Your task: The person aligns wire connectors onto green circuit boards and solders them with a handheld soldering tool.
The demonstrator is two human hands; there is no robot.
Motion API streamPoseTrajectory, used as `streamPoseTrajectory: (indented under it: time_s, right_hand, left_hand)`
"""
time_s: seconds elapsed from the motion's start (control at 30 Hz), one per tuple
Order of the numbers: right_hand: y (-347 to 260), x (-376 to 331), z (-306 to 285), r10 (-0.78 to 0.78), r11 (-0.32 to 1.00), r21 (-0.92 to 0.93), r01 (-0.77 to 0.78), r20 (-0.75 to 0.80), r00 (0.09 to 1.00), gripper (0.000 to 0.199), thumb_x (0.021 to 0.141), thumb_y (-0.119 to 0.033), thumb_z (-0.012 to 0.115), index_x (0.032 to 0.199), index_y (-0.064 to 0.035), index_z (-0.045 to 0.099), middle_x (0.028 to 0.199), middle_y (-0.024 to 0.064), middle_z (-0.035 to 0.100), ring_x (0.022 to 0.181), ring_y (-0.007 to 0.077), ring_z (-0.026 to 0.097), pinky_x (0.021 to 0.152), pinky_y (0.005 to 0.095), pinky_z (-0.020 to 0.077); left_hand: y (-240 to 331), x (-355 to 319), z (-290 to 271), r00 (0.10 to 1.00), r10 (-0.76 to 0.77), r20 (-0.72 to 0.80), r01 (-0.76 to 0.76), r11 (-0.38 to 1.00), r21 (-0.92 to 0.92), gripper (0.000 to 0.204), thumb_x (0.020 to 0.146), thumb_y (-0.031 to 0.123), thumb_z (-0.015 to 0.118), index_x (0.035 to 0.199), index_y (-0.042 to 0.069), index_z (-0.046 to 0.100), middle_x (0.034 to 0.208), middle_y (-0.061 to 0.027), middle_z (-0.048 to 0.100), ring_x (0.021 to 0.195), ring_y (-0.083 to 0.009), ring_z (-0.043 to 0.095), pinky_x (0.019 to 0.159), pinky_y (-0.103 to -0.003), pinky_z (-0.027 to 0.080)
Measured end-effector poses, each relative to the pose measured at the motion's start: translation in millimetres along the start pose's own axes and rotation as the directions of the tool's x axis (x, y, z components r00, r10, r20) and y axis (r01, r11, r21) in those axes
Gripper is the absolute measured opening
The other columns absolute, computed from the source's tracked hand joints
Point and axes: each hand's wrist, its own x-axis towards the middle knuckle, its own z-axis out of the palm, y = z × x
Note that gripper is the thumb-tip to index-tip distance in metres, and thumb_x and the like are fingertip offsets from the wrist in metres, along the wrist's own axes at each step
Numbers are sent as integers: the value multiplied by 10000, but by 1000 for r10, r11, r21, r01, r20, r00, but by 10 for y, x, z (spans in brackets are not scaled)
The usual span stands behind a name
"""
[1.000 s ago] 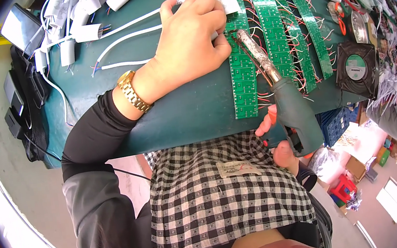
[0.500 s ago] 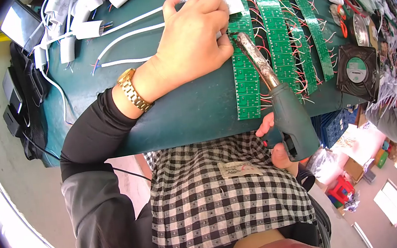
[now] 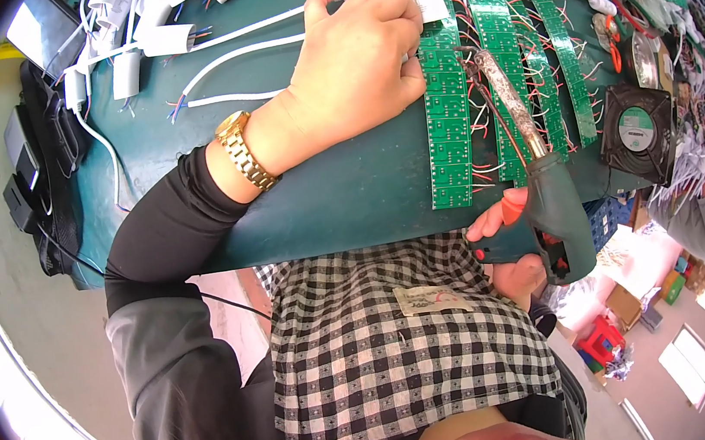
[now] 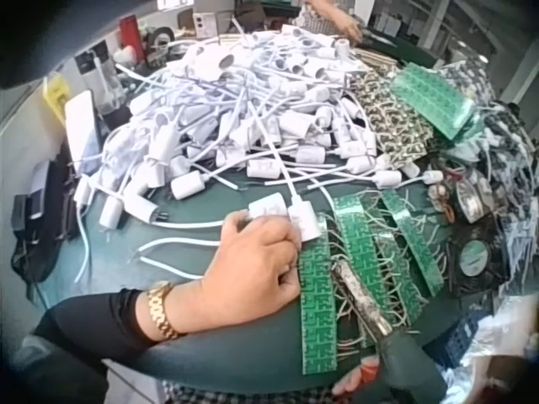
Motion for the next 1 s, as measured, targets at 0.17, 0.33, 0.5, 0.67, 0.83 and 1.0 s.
streamPoseTrajectory:
  time_s: [0.17, 0.33, 0.5, 0.67, 0.83, 1.0]
  right_hand:
    - [92, 10, -63, -3, 999, 43, 2, 19, 1000, 862, 732, -712, 572, 1191, 0, 412, 752, 102, 517, 614, 211, 558, 549, 315, 474]
    - [74, -14, -139, 5, 995, 102, -6, 4, 1000, 873, 740, -724, 549, 1205, 0, 398, 754, 104, 521, 598, 212, 551, 560, 306, 476]
    - [48, 3, -193, -1, 989, 148, -4, 28, 1000, 872, 752, -719, 537, 1223, -1, 386, 762, 105, 522, 598, 213, 553, 559, 306, 475]
    - [33, 46, -232, 10, 983, 182, -19, 50, 999, 886, 750, -733, 520, 1227, 0, 377, 764, 101, 520, 597, 213, 555, 559, 302, 474]
    - [-76, 106, -180, 49, 994, 91, -55, 66, 997, 890, 740, -742, 523, 1199, 9, 386, 733, 90, 511, 588, 200, 551, 543, 295, 472]
    - [-195, 153, -102, 112, 992, 55, -116, 77, 991, 855, 709, -712, 599, 1139, 9, 437, 733, 87, 514, 594, 186, 551, 529, 290, 471]
  left_hand:
    - [17, 0, -10, 1000, -16, 3, 16, 1000, -11, 110, 665, 38, 618, 702, 69, 519, 921, 25, 568, 927, -182, 559, 906, -521, 341]
    - [28, -4, -13, 1000, -18, 4, 18, 1000, -10, 125, 674, 29, 608, 723, 72, 502, 924, 20, 560, 935, -191, 562, 906, -531, 334]
    - [4, -17, 3, 1000, -2, -17, 2, 1000, -9, 141, 674, 24, 616, 734, 80, 502, 946, 12, 564, 948, -198, 564, 913, -526, 323]
    - [-13, -1, -29, 999, -3, -39, 0, 997, -74, 108, 663, 35, 641, 722, 82, 564, 962, 4, 565, 973, -219, 540, 890, -469, 341]
    - [-5, 42, -56, 998, -18, -67, 13, 997, -75, 78, 654, 44, 659, 712, 77, 618, 988, -18, 551, 1017, -241, 493, 869, -416, 342]
    - [-2, 84, -81, 997, -18, 81, 19, 1000, -8, 86, 669, 38, 652, 742, 68, 618, 997, -35, 531, 1031, -254, 472, 888, -417, 322]
